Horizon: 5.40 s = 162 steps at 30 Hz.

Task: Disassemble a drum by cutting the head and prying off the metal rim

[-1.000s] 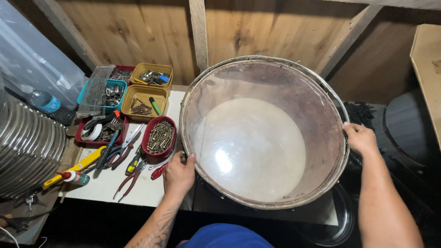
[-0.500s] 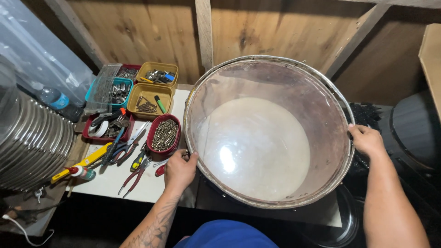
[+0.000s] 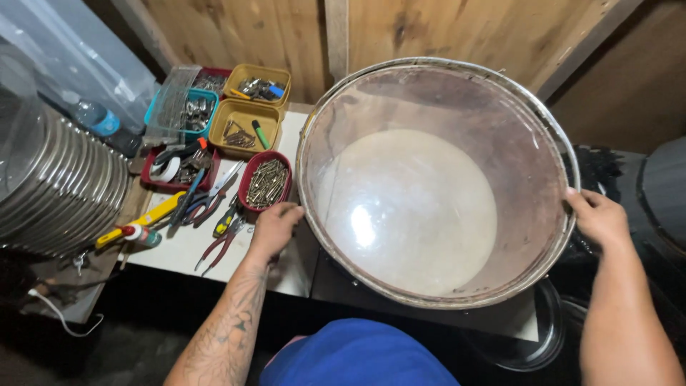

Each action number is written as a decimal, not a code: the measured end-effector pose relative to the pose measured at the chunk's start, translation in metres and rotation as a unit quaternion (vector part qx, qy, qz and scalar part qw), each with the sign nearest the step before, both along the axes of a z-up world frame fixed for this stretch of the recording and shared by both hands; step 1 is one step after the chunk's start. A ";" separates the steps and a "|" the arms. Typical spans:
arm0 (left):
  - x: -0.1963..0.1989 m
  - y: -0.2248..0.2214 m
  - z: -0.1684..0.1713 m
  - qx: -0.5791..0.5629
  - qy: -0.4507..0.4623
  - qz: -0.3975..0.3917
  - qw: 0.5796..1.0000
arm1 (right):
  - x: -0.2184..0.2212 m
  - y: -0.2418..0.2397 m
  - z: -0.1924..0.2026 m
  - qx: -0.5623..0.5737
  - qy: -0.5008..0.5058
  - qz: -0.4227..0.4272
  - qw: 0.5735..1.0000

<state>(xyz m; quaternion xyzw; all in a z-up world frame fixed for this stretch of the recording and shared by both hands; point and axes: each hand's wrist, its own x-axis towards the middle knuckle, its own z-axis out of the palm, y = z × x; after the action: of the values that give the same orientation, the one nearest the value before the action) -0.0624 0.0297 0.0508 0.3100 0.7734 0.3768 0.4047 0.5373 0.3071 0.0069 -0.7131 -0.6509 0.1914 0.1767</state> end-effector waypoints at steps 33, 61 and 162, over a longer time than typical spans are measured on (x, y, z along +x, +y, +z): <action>-0.064 0.187 -0.056 -0.048 0.156 0.008 0.987 | -0.042 -0.177 -0.046 0.052 0.171 -0.148 0.973; -0.065 0.161 -0.055 0.047 0.213 0.037 0.975 | -0.015 -0.126 0.000 0.175 0.036 -0.142 0.974; -0.031 0.130 0.053 0.011 0.074 0.109 0.991 | -0.148 0.223 0.022 0.283 -0.172 0.093 0.939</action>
<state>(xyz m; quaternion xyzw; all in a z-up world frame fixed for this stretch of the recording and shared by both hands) -0.0935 0.1602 0.1033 0.2552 0.8260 0.4036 0.2996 0.3894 0.5304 0.0289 -0.5922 -0.7617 -0.1106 0.2385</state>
